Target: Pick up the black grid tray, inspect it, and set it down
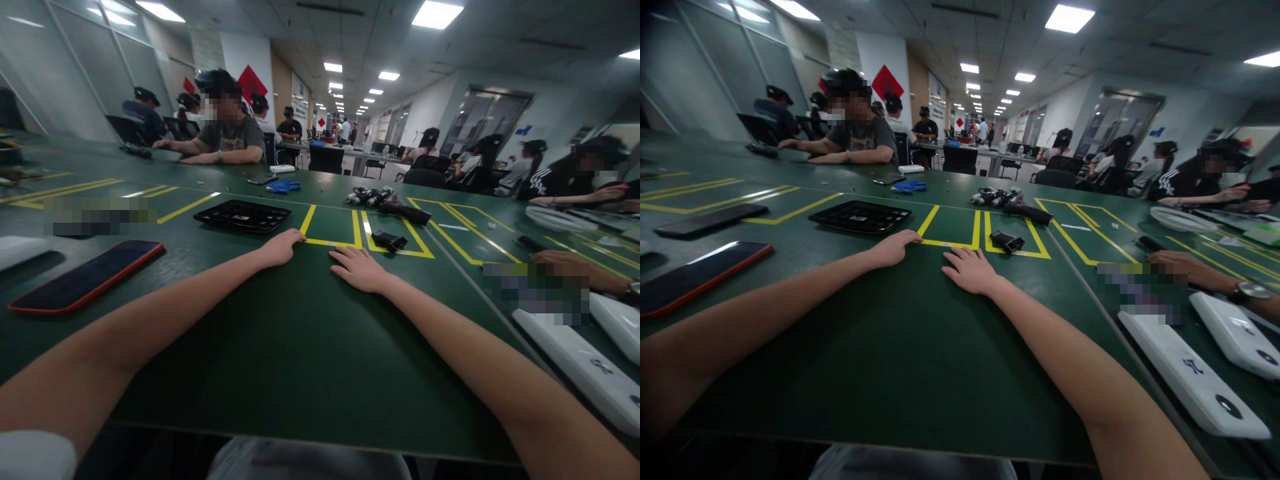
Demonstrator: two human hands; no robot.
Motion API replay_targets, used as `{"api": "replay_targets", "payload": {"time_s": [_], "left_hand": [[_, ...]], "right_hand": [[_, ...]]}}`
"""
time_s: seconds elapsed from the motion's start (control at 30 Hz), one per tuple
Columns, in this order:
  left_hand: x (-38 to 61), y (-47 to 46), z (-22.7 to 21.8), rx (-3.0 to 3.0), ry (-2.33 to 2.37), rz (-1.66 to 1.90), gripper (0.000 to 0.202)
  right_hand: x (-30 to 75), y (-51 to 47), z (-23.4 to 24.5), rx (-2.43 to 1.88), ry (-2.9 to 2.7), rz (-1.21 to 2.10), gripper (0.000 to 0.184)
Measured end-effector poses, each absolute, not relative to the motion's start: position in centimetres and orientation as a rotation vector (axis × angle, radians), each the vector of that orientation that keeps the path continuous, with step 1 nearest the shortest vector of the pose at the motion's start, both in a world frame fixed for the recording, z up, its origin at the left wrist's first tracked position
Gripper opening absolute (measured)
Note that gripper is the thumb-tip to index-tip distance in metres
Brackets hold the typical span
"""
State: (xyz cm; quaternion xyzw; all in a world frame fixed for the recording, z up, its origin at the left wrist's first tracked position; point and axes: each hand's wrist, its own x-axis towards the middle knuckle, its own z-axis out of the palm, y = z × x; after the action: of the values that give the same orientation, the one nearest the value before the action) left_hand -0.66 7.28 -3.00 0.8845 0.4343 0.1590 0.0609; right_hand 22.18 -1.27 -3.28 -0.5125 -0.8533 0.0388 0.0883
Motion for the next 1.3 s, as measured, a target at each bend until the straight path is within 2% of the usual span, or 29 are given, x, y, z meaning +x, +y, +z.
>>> {"api": "replay_targets", "payload": {"time_s": [0.17,0.23,0.37,0.47,0.53,0.6,0.7,0.83,0.97,1.1,1.17,1.3], "left_hand": [[-0.4,5.8,-2.4,2.833,1.33,0.665,0.037],[0.1,3.8,-1.9,2.955,1.176,0.698,0.033],[1.2,-1.1,-1.2,3.053,0.73,0.511,0.028],[1.8,-2.9,-1.2,3.112,0.582,0.505,0.028],[1.7,-2.5,-1.3,3.126,0.759,0.604,0.029],[1.3,-1.0,-1.4,3.066,1.139,0.662,0.032],[0.2,1.3,-1.4,2.866,1.58,0.433,0.033],[-0.9,2.1,-1.1,2.818,1.563,0.189,0.027],[-1.4,2.0,-0.7,2.706,1.466,0.498,0.019],[-3.4,5.0,1.2,1.882,1.433,1.03,0.008],[-5.2,7.1,2.7,1.624,1.498,1.136,0.01],[-8.8,10.3,4.7,1.605,1.681,1.148,0.016]], "right_hand": [[22.8,-0.8,-2.8,-1.484,-2.444,-0.032,0.057],[23.9,-0.4,-2.6,-1.519,-2.291,-0.244,0.053],[27.5,0.9,-2.5,-1.739,-2.002,-0.595,0.051],[30.0,2.0,-2.9,-2.041,-1.874,-0.459,0.056],[30.8,2.5,-3.2,-2.188,-1.855,-0.254,0.057],[31.1,2.9,-3.3,-2.233,-1.872,-0.146,0.056],[31.0,3.0,-3.2,-2.213,-1.891,-0.163,0.055],[30.9,2.9,-3.2,-2.191,-1.897,-0.163,0.054],[31.0,2.8,-3.2,-2.202,-1.898,-0.145,0.054],[31.0,2.8,-3.2,-2.201,-1.905,-0.127,0.054],[30.9,2.8,-3.2,-2.197,-1.902,-0.138,0.054],[30.8,2.9,-3.2,-2.191,-1.896,-0.132,0.052]]}}
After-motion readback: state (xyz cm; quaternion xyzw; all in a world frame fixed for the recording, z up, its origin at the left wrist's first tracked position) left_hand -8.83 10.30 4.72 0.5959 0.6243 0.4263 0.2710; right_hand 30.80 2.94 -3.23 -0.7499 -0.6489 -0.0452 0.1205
